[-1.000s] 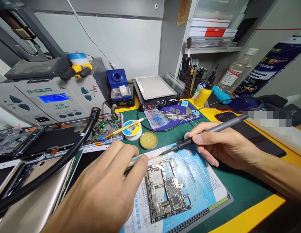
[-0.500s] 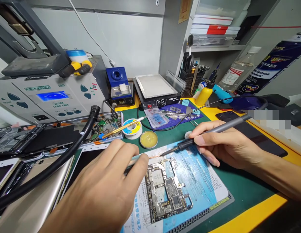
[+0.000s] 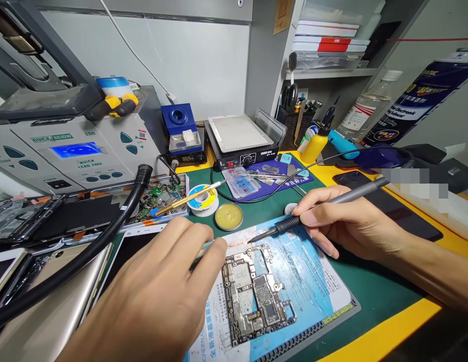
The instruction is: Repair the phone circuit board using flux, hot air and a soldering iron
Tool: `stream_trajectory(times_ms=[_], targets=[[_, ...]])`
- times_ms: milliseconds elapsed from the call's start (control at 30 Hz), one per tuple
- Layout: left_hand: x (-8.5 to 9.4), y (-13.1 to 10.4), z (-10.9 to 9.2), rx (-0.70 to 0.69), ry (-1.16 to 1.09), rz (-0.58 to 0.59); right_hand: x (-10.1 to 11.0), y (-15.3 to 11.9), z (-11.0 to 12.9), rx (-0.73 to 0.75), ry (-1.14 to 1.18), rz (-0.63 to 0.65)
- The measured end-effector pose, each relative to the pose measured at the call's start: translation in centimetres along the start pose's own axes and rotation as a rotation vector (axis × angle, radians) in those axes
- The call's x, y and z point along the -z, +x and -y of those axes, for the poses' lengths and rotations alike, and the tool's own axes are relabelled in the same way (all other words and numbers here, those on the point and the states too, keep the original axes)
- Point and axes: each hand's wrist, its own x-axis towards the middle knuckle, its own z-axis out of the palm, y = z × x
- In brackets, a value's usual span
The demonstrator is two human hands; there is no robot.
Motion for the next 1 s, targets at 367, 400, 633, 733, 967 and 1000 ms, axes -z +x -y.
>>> stream_trajectory(times_ms=[367, 400, 633, 733, 967, 1000], targets=[[-0.44, -0.41, 0.14, -0.004, -0.045, -0.011, -0.04, -0.06, 0.05, -0.004, 0.055, 0.014], [-0.45, -0.36, 0.14, -0.006, -0.054, -0.001, -0.07, -0.07, 0.09, -0.007, 0.056, 0.013], [-0.33, -0.42, 0.04, 0.001, -0.017, -0.028, -0.03, -0.08, -0.03, -0.015, 0.033, -0.001], [-0.46, -0.35, 0.07, 0.002, -0.016, -0.03, 0.11, -0.04, -0.19, -0.01, 0.02, -0.001], [-0.25, -0.13, -0.05, -0.015, -0.023, -0.012, 0.18, 0.02, -0.17, 0.015, 0.03, -0.005], [-0.12, -0.12, -0.08, -0.013, -0.026, -0.01, 0.13, 0.01, -0.14, 0.012, 0.035, -0.003]])
